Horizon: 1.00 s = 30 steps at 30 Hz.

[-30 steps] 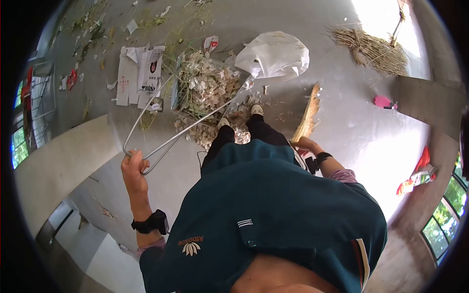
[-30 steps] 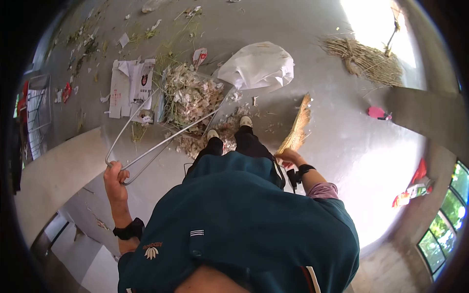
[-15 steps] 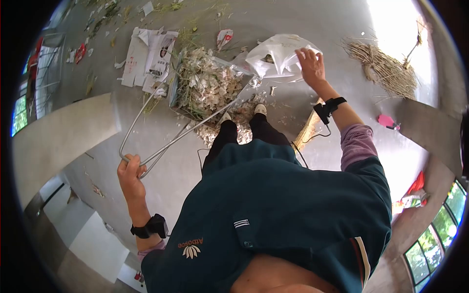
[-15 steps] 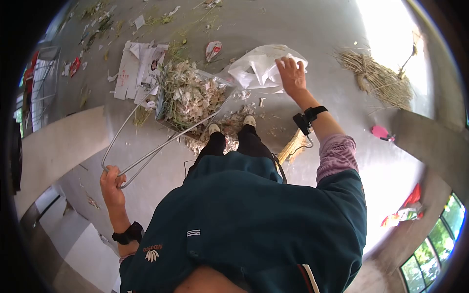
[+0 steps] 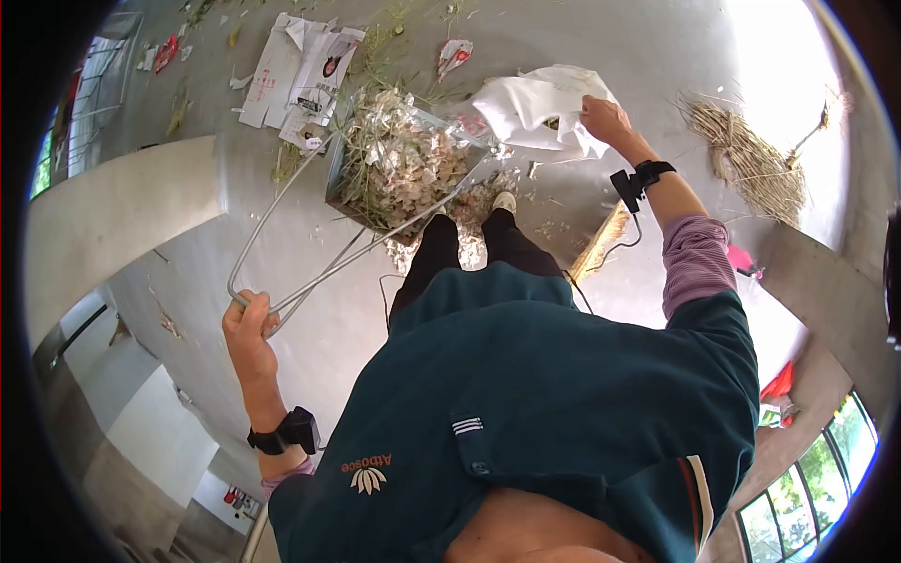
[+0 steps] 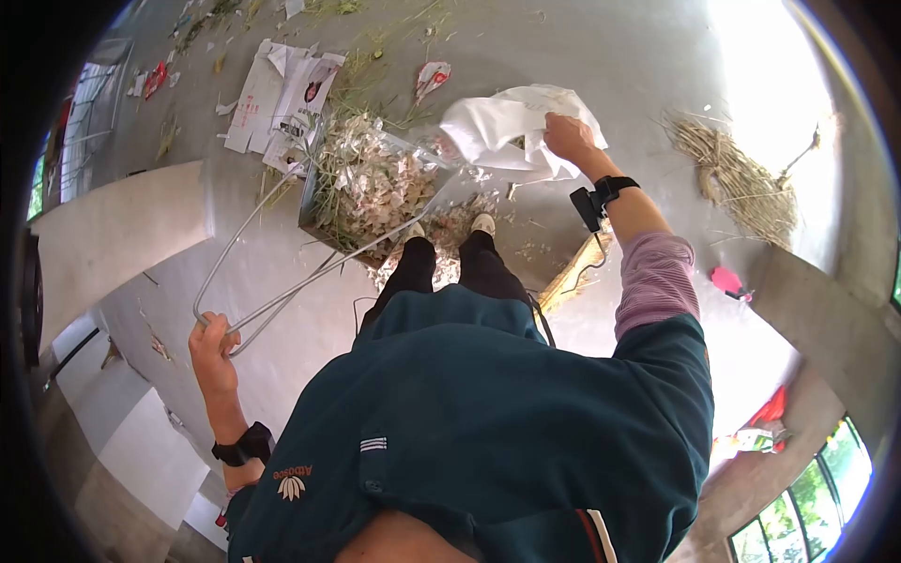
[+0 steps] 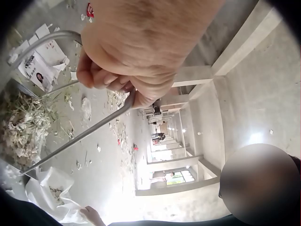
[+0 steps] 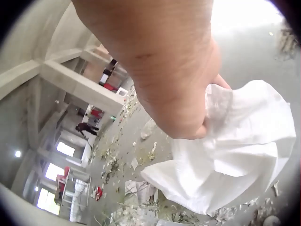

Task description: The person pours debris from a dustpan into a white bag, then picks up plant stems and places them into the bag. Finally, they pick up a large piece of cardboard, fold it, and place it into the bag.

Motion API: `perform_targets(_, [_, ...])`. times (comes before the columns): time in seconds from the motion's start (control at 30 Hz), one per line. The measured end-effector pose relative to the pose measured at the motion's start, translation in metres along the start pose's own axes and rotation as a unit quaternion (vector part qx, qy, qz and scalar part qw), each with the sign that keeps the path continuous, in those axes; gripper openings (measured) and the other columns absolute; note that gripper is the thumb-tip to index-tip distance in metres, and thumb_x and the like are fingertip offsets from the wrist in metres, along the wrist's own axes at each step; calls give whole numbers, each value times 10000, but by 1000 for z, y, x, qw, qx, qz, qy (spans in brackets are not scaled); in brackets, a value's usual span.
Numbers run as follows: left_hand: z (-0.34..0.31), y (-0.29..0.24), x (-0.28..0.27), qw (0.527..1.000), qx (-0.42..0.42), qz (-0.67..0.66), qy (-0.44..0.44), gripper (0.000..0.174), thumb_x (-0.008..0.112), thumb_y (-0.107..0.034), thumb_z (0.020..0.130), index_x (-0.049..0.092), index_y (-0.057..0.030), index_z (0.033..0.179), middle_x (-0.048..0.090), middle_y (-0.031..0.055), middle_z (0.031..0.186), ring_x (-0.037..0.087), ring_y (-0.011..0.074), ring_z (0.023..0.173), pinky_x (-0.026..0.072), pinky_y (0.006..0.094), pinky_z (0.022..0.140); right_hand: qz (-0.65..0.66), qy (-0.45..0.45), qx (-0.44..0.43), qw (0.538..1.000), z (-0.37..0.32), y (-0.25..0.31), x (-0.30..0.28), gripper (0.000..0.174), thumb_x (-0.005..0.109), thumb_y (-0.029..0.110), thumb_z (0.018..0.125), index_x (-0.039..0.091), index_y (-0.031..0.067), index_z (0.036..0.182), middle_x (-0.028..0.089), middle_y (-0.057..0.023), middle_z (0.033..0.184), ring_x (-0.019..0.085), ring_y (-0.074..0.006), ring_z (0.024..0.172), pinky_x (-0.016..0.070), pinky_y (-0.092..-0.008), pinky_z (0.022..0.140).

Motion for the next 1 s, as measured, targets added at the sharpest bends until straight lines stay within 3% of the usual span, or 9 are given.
perform_targets(0.03, [1, -1, -1, 1000, -7, 7, -7, 269, 535, -118, 792, 363, -119, 584, 272, -60, 561, 242, 43, 507, 256, 216, 499, 31, -41, 5, 999, 9, -13, 10, 227, 536, 205, 788, 547, 18, 915, 613, -158, 852, 575, -371, 792, 459, -414, 719])
perform_targets(0.17, [4, 5, -9, 1000, -5, -1, 6, 249, 534, -118, 785, 383, -116, 586, 282, -64, 569, 252, 37, 513, 278, 208, 506, 200, -35, 77, 976, 30, -58, 49, 235, 541, 194, 775, 551, -6, 899, 609, -187, 836, 584, -339, 792, 464, -382, 699])
perform_targets(0.23, [4, 4, -11, 1000, -7, 3, 3, 242, 535, -118, 784, 391, -114, 589, 288, -64, 571, 254, 36, 515, 277, 208, 506, 59, -102, -304, 945, 7, -23, 28, 287, 532, 208, 761, 575, -52, 875, 626, -202, 829, 602, -320, 732, 469, -381, 643])
perform_targets(0.27, [4, 5, -12, 1000, -10, 7, 2, 235, 535, -119, 783, 399, -113, 591, 293, -64, 573, 257, 35, 516, 277, 208, 505, 57, -101, -304, 946, 2, -18, 24, 287, 532, 208, 761, 575, -52, 875, 626, -202, 829, 602, -320, 732, 469, -381, 643])
perform_targets(0.3, [3, 6, -11, 1000, -12, 5, 2, 235, 535, -119, 783, 399, -113, 591, 293, -64, 573, 257, 35, 516, 277, 208, 505, 324, -19, -92, 941, 6, -22, 20, 257, 549, 182, 763, 583, -51, 867, 616, -170, 816, 601, -268, 722, 470, -355, 629])
perform_targets(0.33, [2, 6, -11, 1000, -4, 5, 4, 231, 534, -117, 783, 403, -111, 593, 296, -64, 575, 258, 34, 516, 275, 207, 503, 551, 64, 133, 821, -3, -24, 26, 228, 566, 156, 766, 590, -50, 859, 607, -138, 804, 601, -216, 712, 470, -329, 615])
perform_targets(0.53, [0, 9, -19, 1000, 8, 26, 13, 258, 543, -181, 788, 372, -120, 604, 282, -44, 558, 248, 57, 515, 247, 227, 517, 669, -36, 165, 724, -28, -12, -17, 300, 607, 217, 777, 603, -55, 903, 609, -108, 816, 599, -195, 706, 482, -315, 622])
perform_targets(0.83, [-6, 12, -23, 999, 29, 26, 22, 268, 541, -191, 796, 364, -116, 610, 279, -37, 585, 248, 64, 527, 259, 226, 531, 603, -122, 167, 770, -70, -11, -11, 450, 564, 341, 839, 587, -59, 1044, 626, -100, 917, 591, -157, 784, 471, -284, 696])
perform_targets(1.0, [-10, 6, -21, 998, 43, 28, 38, 271, 540, -190, 796, 362, -115, 606, 271, -36, 584, 250, 69, 530, 268, 229, 544, 654, -119, 87, 742, -87, 13, -23, 431, 544, 334, 854, 581, -52, 1041, 615, -86, 910, 572, -141, 787, 451, -265, 691])
Point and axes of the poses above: each hand's wrist, its own z-axis towards the middle knuckle, its own x-axis out of the palm, y = z × x, the point moved 5 cm from there along z, towards the middle knuckle
